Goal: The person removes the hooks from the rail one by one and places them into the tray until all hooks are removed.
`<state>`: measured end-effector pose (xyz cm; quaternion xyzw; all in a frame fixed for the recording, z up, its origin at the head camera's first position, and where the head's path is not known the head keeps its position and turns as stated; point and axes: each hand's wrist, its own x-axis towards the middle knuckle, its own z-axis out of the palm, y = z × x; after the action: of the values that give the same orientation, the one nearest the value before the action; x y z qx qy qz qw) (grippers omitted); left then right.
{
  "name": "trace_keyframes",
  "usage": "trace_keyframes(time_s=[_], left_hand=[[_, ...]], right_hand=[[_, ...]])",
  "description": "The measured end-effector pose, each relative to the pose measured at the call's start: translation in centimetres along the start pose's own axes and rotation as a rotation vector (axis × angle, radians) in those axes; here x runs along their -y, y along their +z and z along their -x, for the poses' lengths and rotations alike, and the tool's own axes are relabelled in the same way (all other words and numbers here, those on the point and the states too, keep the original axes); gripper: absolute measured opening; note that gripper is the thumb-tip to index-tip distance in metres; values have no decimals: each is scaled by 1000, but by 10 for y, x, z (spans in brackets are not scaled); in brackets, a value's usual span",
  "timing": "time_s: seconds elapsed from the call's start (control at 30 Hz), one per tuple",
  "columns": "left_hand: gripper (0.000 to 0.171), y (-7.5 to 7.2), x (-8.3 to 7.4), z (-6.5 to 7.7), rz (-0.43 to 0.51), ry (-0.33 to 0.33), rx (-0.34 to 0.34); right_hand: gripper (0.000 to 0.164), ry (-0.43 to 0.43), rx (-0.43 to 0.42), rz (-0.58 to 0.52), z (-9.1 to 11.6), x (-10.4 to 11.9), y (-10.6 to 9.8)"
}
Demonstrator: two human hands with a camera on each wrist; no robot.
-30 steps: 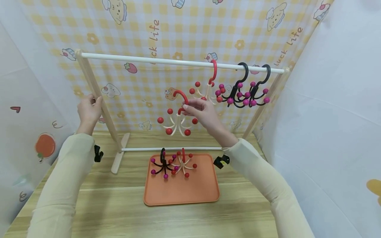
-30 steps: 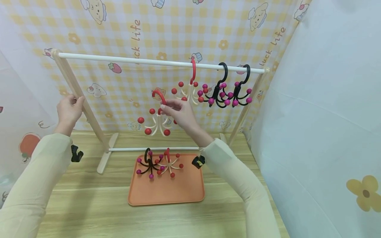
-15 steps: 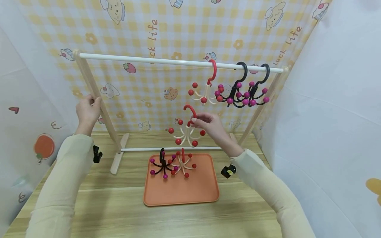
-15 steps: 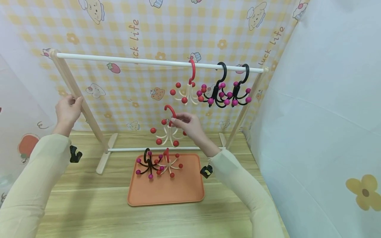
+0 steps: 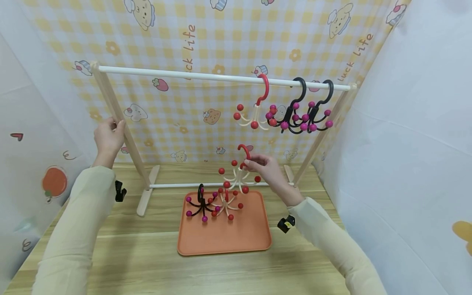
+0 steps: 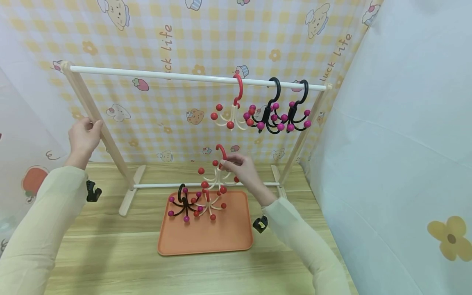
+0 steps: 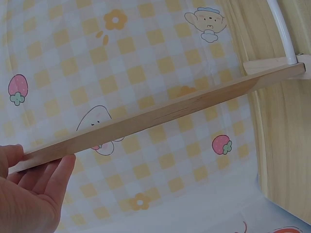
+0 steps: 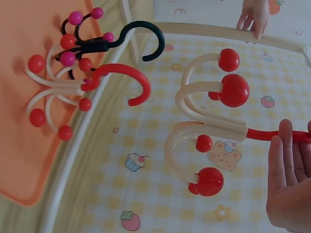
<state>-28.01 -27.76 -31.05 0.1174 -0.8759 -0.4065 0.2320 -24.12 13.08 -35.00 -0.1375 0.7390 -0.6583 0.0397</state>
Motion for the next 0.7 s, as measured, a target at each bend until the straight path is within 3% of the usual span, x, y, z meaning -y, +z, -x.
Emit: trace_keyframes(time_s=[0.47, 0.7], left_hand=[[38, 0, -1, 0, -11, -4, 8], [34, 0, -1, 1, -16, 21, -32]], right_hand=[[30, 93, -63, 55, 15, -41, -16], [26, 108, -97, 75, 22, -62, -20]])
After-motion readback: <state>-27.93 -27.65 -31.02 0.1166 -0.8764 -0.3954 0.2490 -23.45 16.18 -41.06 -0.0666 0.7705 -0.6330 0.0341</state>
